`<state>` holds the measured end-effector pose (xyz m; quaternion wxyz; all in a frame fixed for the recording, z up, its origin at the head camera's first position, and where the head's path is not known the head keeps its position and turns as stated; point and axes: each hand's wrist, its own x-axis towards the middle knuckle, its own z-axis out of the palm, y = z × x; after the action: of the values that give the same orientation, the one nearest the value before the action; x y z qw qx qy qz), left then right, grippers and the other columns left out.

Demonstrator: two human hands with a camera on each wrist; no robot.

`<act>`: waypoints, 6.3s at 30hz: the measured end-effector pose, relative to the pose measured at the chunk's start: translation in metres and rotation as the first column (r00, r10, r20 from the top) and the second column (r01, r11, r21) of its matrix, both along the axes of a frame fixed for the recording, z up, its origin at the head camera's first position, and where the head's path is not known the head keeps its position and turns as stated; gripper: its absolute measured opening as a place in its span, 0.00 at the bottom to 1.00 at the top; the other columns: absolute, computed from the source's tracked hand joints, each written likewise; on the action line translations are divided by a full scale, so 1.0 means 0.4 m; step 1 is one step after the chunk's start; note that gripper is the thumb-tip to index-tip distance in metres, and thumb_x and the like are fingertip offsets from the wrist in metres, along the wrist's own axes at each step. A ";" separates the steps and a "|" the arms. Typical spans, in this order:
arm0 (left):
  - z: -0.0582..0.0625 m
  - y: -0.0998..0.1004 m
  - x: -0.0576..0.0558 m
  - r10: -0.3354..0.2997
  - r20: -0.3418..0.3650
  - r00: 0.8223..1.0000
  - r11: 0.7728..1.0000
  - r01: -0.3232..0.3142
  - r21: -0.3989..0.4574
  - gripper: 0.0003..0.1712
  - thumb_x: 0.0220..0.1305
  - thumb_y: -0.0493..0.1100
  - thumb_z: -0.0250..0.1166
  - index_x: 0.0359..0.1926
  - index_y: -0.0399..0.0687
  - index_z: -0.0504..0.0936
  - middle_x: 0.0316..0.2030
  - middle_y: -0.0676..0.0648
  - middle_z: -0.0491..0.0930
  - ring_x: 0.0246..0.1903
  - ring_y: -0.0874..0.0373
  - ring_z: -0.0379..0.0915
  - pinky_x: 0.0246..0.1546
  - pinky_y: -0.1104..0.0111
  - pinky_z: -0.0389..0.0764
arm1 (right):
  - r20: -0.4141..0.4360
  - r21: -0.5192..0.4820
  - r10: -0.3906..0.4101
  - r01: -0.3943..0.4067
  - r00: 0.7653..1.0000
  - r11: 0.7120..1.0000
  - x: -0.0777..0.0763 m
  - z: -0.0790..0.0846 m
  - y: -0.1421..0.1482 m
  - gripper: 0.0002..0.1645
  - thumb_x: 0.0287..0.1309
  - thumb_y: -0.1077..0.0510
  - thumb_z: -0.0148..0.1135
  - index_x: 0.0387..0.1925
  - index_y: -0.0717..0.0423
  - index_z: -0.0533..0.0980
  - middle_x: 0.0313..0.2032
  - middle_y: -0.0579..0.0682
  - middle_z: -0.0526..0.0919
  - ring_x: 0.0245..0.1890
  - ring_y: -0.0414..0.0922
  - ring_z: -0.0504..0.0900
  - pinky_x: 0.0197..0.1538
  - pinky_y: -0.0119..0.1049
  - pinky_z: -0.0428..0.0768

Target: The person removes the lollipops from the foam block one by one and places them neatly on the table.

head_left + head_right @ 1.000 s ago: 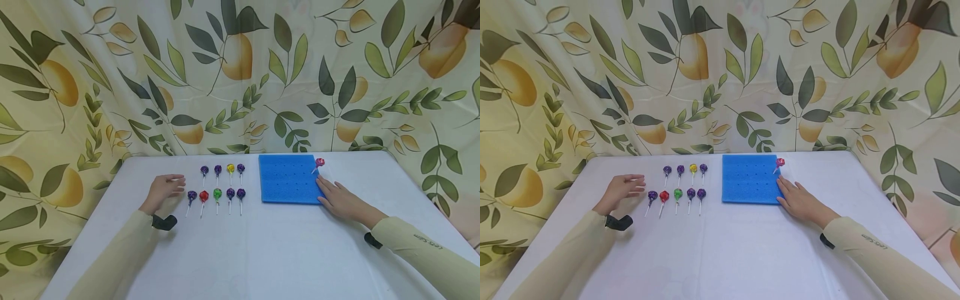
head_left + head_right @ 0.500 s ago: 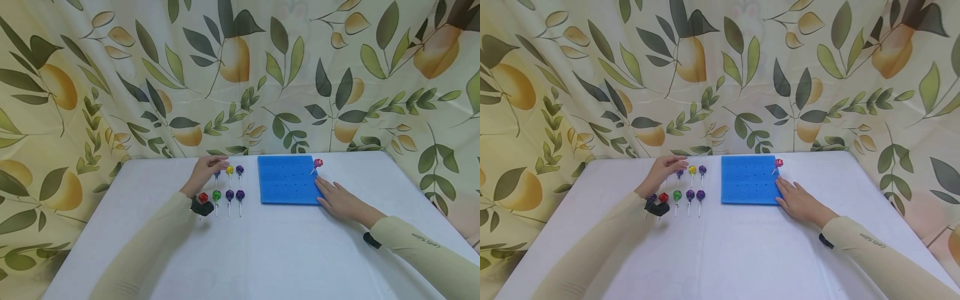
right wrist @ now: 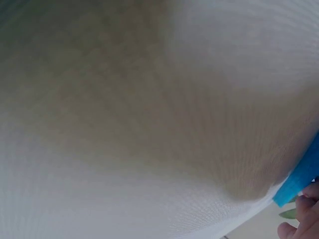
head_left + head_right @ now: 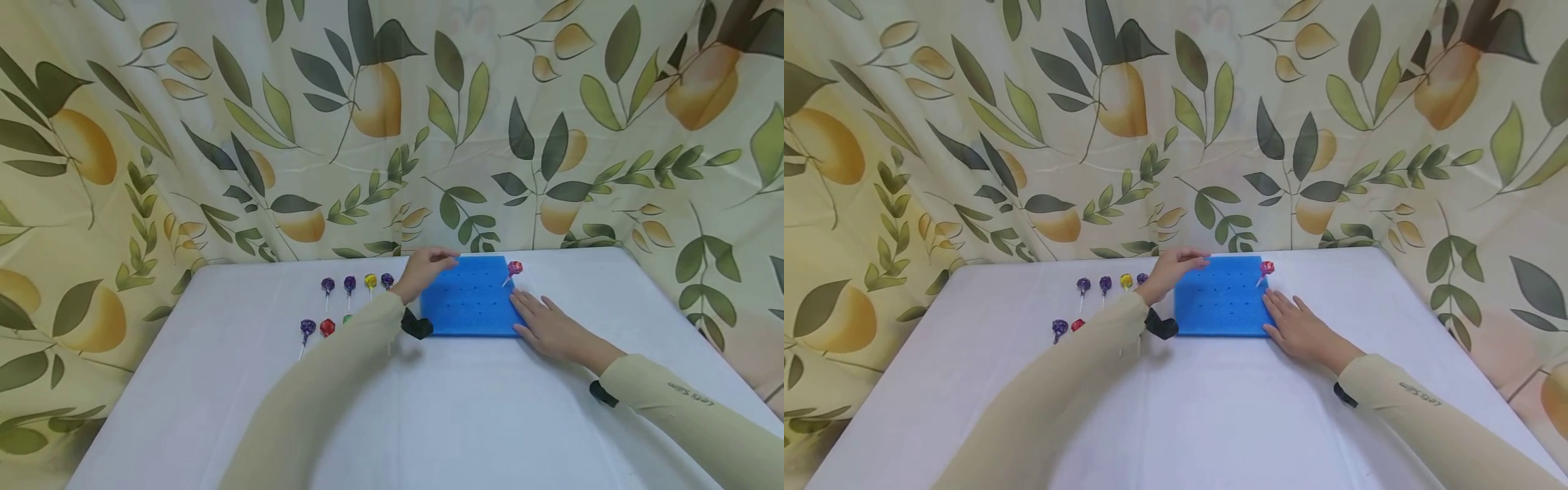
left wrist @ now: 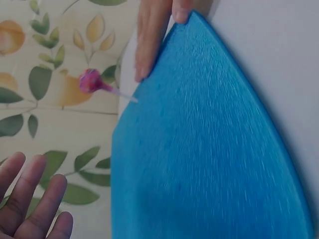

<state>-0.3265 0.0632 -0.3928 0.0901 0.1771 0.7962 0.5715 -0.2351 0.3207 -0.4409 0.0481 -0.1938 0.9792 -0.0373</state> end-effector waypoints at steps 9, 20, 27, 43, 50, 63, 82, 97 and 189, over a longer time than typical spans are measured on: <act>-0.040 0.143 -0.013 0.025 -0.010 1.000 0.996 -0.026 -0.089 0.17 0.66 0.47 0.59 0.54 0.52 0.79 0.50 0.50 0.81 0.52 0.57 0.75 0.52 0.66 0.77 | -0.004 -0.009 -0.001 0.001 1.000 1.000 0.004 0.004 0.000 0.42 0.66 0.44 0.48 0.69 0.69 0.52 0.70 0.66 0.52 0.70 0.64 0.49 0.69 0.64 0.46; -0.090 0.246 -0.032 0.018 0.076 0.997 0.999 -0.015 -0.034 0.24 0.63 0.48 0.62 0.61 0.55 0.73 0.51 0.50 0.81 0.54 0.55 0.75 0.55 0.61 0.76 | -0.011 -0.007 0.002 -0.002 1.000 1.000 0.002 -0.005 0.005 0.41 0.66 0.44 0.47 0.69 0.68 0.52 0.70 0.66 0.52 0.70 0.64 0.50 0.69 0.64 0.47; -0.099 0.272 -0.029 -0.015 0.086 0.996 0.999 0.019 -0.043 0.23 0.65 0.52 0.59 0.61 0.57 0.72 0.53 0.49 0.80 0.58 0.54 0.72 0.61 0.56 0.71 | -0.015 -0.016 0.014 -0.014 1.000 1.000 0.003 -0.007 0.005 0.41 0.67 0.43 0.46 0.69 0.68 0.52 0.71 0.66 0.52 0.70 0.64 0.51 0.68 0.65 0.48; -0.109 0.298 -0.036 -0.022 0.129 0.991 0.995 0.035 -0.097 0.24 0.66 0.53 0.57 0.60 0.50 0.75 0.54 0.48 0.77 0.56 0.55 0.71 0.62 0.61 0.70 | -0.013 -0.004 0.013 -0.013 1.000 1.000 0.004 -0.005 0.002 0.40 0.68 0.44 0.46 0.68 0.69 0.52 0.70 0.66 0.52 0.70 0.64 0.52 0.68 0.64 0.49; -0.114 0.280 -0.045 -0.072 0.196 0.978 0.995 0.057 0.081 0.22 0.70 0.48 0.51 0.57 0.40 0.75 0.48 0.42 0.81 0.55 0.52 0.74 0.66 0.56 0.65 | -0.011 -0.005 0.009 -0.009 1.000 1.000 0.005 -0.005 0.002 0.40 0.68 0.45 0.45 0.69 0.69 0.52 0.71 0.66 0.51 0.70 0.64 0.52 0.68 0.64 0.49; -0.106 0.270 -0.064 -0.077 0.283 0.956 0.931 -0.032 0.364 0.21 0.73 0.44 0.47 0.59 0.35 0.70 0.52 0.36 0.77 0.53 0.46 0.76 0.58 0.59 0.74 | -0.016 0.002 0.012 -0.012 1.000 1.000 0.001 -0.007 0.002 0.40 0.68 0.44 0.45 0.69 0.69 0.52 0.70 0.66 0.52 0.69 0.64 0.53 0.68 0.65 0.50; -0.036 0.168 -0.062 -0.161 0.292 0.943 0.939 0.056 0.338 0.26 0.73 0.52 0.44 0.62 0.38 0.68 0.56 0.35 0.74 0.55 0.44 0.75 0.56 0.55 0.75 | 0.013 0.000 -0.022 0.022 1.000 1.000 0.000 -0.012 -0.001 0.41 0.68 0.44 0.44 0.70 0.68 0.49 0.71 0.66 0.50 0.70 0.63 0.51 0.69 0.64 0.48; 0.010 -0.016 -0.066 -0.136 0.256 0.957 0.938 0.042 0.344 0.25 0.71 0.52 0.49 0.59 0.38 0.69 0.57 0.35 0.73 0.55 0.47 0.75 0.54 0.60 0.77 | -0.010 -0.003 0.002 -0.002 1.000 1.000 0.003 -0.002 -0.004 0.40 0.68 0.45 0.45 0.69 0.69 0.50 0.70 0.67 0.51 0.70 0.64 0.53 0.68 0.64 0.50; -0.132 -0.633 -0.039 0.510 0.237 0.827 0.848 -0.437 -0.300 0.22 0.62 0.43 0.62 0.52 0.32 0.77 0.32 0.43 0.84 0.21 0.67 0.76 0.26 0.79 0.77 | 0.019 -0.042 -0.001 0.002 1.000 0.999 -0.005 0.000 -0.005 0.41 0.69 0.45 0.44 0.69 0.70 0.50 0.70 0.68 0.51 0.69 0.66 0.50 0.68 0.65 0.48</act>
<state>-0.3421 -0.1902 -0.4454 0.0876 -0.1305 0.8524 0.4988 -0.2371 0.3188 -0.4407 0.0532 -0.1936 0.9778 -0.0595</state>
